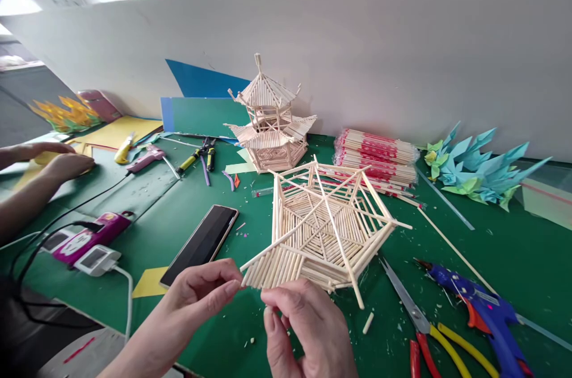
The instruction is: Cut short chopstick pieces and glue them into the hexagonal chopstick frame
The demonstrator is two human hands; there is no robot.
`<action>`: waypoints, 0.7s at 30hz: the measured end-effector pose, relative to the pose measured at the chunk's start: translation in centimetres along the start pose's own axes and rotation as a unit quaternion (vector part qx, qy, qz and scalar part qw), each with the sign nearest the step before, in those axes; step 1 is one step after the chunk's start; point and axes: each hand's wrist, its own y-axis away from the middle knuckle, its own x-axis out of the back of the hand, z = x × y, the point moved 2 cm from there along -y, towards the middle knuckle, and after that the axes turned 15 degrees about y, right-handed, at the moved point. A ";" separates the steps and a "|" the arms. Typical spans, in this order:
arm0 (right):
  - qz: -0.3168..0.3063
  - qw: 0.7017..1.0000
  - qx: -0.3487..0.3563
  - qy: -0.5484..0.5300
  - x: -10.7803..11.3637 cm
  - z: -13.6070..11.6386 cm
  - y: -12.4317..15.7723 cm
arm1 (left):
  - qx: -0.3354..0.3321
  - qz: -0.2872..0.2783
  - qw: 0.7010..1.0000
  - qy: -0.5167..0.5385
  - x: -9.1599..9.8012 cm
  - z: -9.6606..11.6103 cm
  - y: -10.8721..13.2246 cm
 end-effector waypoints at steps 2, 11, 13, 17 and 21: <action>0.004 1.000 0.000 0.002 0.1 0.0 0.0 | -0.001 0.012 1.000 -0.006 0.1 0.1 0.0; -0.015 0.997 0.063 0.037 0.9 0.1 0.0 | 0.000 0.035 0.999 -0.002 -0.4 0.2 -0.4; -0.012 0.997 0.058 0.039 1.1 0.1 0.1 | 0.003 0.039 0.999 -0.002 -0.5 0.2 -0.5; -0.011 0.998 0.051 0.035 1.3 0.2 0.4 | 0.002 0.035 0.999 0.008 -0.6 0.3 -0.5; -0.006 0.998 0.048 0.035 1.7 0.1 0.5 | 0.010 0.024 1.000 0.015 -0.6 0.3 -0.6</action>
